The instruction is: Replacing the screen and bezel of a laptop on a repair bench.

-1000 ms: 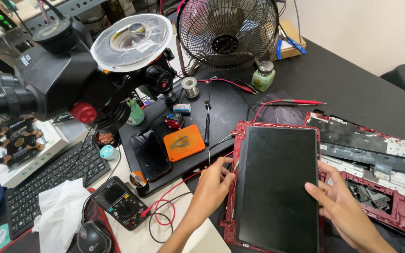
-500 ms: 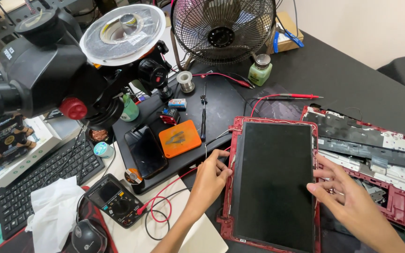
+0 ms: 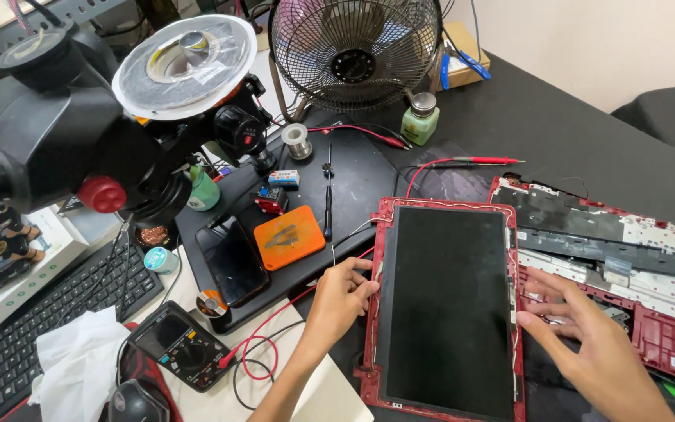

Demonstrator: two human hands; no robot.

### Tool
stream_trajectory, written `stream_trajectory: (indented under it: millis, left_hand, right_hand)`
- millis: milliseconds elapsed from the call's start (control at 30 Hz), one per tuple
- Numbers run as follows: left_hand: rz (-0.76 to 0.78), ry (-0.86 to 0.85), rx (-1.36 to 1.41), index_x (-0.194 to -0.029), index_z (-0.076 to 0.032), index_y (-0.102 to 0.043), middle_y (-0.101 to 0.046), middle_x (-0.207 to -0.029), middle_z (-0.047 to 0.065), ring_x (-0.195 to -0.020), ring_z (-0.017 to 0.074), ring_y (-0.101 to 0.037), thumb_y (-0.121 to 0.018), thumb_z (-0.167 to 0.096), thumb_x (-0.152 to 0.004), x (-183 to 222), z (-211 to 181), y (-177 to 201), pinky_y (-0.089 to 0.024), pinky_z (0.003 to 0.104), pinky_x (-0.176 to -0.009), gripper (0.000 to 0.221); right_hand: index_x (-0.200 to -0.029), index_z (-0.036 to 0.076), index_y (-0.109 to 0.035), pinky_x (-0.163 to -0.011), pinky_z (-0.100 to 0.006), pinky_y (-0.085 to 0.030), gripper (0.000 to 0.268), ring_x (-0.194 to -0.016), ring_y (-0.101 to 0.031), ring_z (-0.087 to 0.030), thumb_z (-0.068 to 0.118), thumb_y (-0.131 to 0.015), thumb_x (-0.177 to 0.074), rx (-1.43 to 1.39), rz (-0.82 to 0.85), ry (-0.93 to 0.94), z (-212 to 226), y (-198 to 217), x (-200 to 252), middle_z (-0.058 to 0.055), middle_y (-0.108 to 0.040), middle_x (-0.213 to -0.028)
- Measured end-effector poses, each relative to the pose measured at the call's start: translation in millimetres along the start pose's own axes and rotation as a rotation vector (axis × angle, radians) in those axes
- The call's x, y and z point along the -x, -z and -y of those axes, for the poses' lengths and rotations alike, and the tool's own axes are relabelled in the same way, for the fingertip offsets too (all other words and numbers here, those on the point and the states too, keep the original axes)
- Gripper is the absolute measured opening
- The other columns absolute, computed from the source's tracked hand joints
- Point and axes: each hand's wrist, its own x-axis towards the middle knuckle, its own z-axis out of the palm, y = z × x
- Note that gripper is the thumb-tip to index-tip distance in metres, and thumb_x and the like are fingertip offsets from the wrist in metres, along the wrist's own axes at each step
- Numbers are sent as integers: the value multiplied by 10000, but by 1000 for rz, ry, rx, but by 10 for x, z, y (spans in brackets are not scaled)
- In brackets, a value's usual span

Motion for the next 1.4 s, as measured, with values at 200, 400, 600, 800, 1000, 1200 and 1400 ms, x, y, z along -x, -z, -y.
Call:
stream_trajectory:
  millis: [200, 400, 600, 800, 1000, 1200, 1400]
  left_hand:
    - [69, -9, 59, -1187, 56, -660, -677, -734, 38, -583, 85, -598, -689, -48, -898, -65, 122, -5, -514, 257, -539, 308]
    - [62, 50, 26, -1158, 31, -688, -662, -712, 17, -606, 81, -581, -719, -112, -889, -33, -9, -44, -492, 255, -546, 307]
    - [13, -46, -73, -1077, -5, -686, -592, -720, 10, -643, 85, -530, -798, -118, -828, 36, -15, -121, -454, 246, -591, 295]
    - [161, 82, 347, -1127, -64, -521, -684, -929, 25, -858, 87, -646, -710, -98, -899, 124, -192, -98, -535, 277, -773, 298]
    - [216, 89, 602, -1287, -129, -474, -687, -916, 79, -844, 116, -622, -598, -152, -997, 207, -446, -62, -512, 307, -797, 316]
    - [155, 64, 657, -1337, -125, -450, -718, -951, 101, -868, 111, -643, -567, -133, -997, 358, -548, -14, -521, 288, -801, 360]
    - [146, 26, 590, -1333, -36, -539, -715, -993, 91, -879, 95, -613, -610, -113, -1003, 404, -439, 71, -488, 274, -810, 346]
  right_hand:
    - [-1471, 140, -554, -775, -366, -597, 634, -1005, -707, -184, 204, -749, -872, 108, 63, -166, -241, -7, 75, -65, -678, -1289]
    - [-1490, 165, -464, -798, -321, -585, 666, -899, -708, -157, 204, -719, -876, -219, 65, -244, -161, -41, 30, -97, -632, -1194]
    - [-1513, 169, -438, -756, -325, -582, 734, -801, -671, -171, 131, -725, -838, -378, 75, -188, -372, -79, -20, -100, -621, -1179]
    - [-1439, 114, -507, -672, -307, -530, 625, -762, -614, -131, 144, -721, -853, -425, 51, -146, -322, 47, -108, -92, -629, -1088]
    - [-1377, 95, -617, -562, -265, -414, 455, -628, -496, -91, 257, -627, -951, -546, 100, -142, -214, 61, -366, -30, -566, -719]
    - [-1218, -57, -638, -552, -283, -323, 300, -672, -401, -76, 202, -642, -1068, -694, 255, -36, -495, 1, -546, 19, -493, -848]
    - [-1344, 62, -640, -735, -222, -511, 456, -844, -615, -35, 180, -650, -903, -564, 238, 9, 267, 92, -404, 15, -734, -1034]
